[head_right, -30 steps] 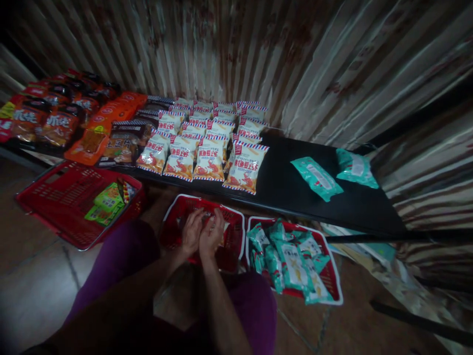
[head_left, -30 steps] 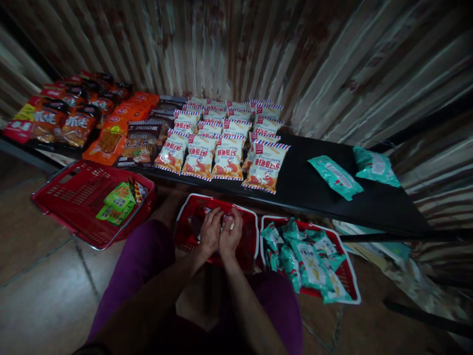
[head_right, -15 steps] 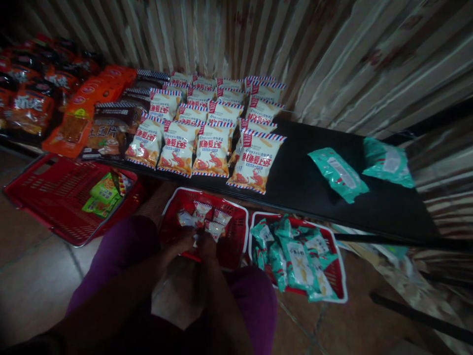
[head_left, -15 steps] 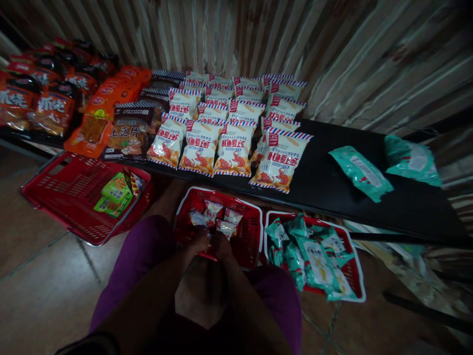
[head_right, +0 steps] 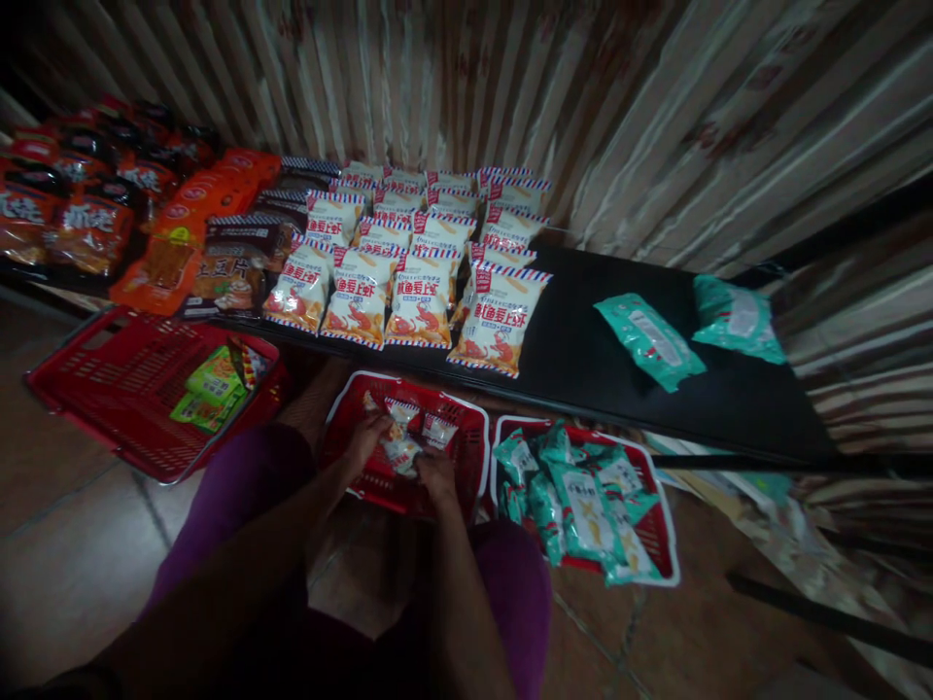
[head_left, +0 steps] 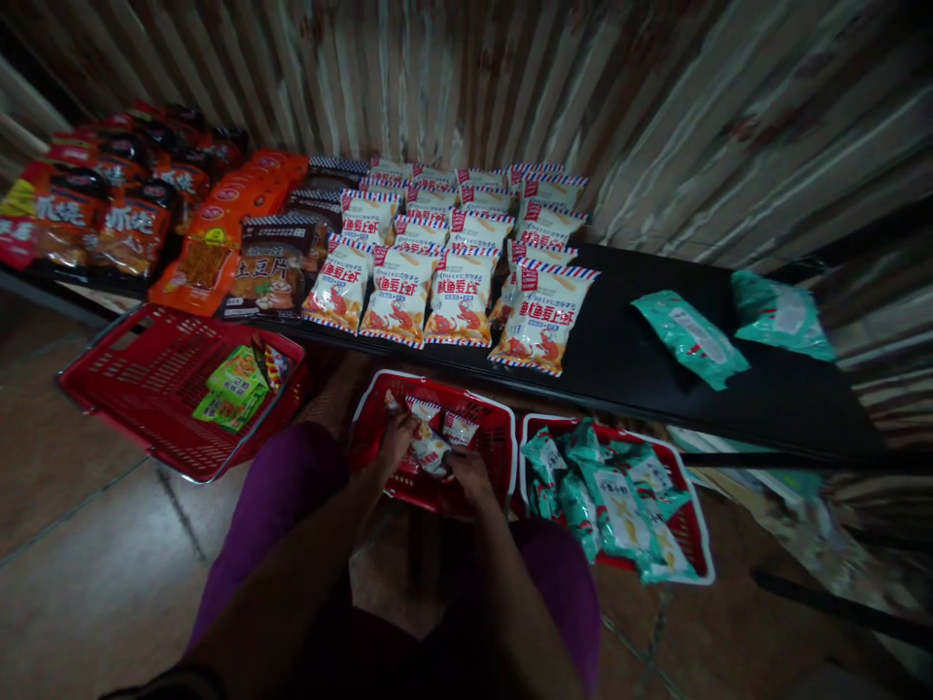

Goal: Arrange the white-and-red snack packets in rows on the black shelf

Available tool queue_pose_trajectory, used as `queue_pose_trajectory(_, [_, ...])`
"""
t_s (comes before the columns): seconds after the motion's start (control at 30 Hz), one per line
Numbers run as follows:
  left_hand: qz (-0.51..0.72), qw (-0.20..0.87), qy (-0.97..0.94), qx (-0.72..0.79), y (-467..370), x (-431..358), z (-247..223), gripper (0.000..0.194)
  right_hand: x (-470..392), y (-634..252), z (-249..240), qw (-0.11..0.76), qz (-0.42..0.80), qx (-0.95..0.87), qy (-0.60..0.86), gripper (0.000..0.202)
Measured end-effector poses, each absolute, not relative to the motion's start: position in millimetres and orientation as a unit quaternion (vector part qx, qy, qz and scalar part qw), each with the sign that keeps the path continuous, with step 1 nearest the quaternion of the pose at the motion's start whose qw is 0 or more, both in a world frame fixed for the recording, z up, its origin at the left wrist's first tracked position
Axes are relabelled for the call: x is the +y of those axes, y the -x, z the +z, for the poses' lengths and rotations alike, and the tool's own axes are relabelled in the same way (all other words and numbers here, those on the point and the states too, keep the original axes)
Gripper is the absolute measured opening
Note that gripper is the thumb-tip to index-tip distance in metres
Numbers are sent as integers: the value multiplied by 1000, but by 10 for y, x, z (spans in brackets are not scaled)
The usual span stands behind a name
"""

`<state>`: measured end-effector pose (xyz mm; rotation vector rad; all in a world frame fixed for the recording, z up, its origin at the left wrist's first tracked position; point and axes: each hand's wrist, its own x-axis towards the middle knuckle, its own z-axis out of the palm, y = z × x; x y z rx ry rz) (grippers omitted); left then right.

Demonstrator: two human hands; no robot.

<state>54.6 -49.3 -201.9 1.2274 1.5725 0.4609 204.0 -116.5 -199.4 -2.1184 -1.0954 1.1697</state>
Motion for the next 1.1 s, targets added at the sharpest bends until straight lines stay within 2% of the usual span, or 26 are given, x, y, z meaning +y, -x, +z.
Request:
queue_pose_trajectory(0.07, [247,543,-495,632,-550,-441,-1879,33,-1188,-2093,-1873,267,464,-365,762,33])
queue_pose_trajectory(0.17, [325,599,-432,591,-531,-453,-1681,29,-1253,-2160,-1651,319,516,-299,736,39])
queue_pose_trajectory(0.33, [391,645,-364,546,-498,-541,-1315,22,-1363,-2191,-1254,404,604,-117,677,28])
queue_pose_trajectory(0.5, [440,649,-363,504,-515,-554,-837,17,-1481,-2117,-824,452,637,-131,610,20])
queue_pose_trajectory(0.6, [459,612,-396,508,-510,-552,-555,11,-1512,-2047,-504,493,630,-172,575,26])
queue_pose_trajectory(0.77, [462,523,-517,496,-451,-601,-143,7,-1410,-1918,40,633,525,-211,528,36])
queue_pose_trajectory(0.87, [458,514,-568,451,-429,-654,86,8,-1331,-1856,266,625,521,-247,527,38])
queue_pose_trajectory(0.97, [471,529,-559,432,-429,-711,303,13,-1306,-1816,403,632,519,-243,521,35])
queue_pose_trajectory(1.1, [488,624,-469,390,-422,-817,537,23,-1348,-1804,519,682,490,-194,507,33])
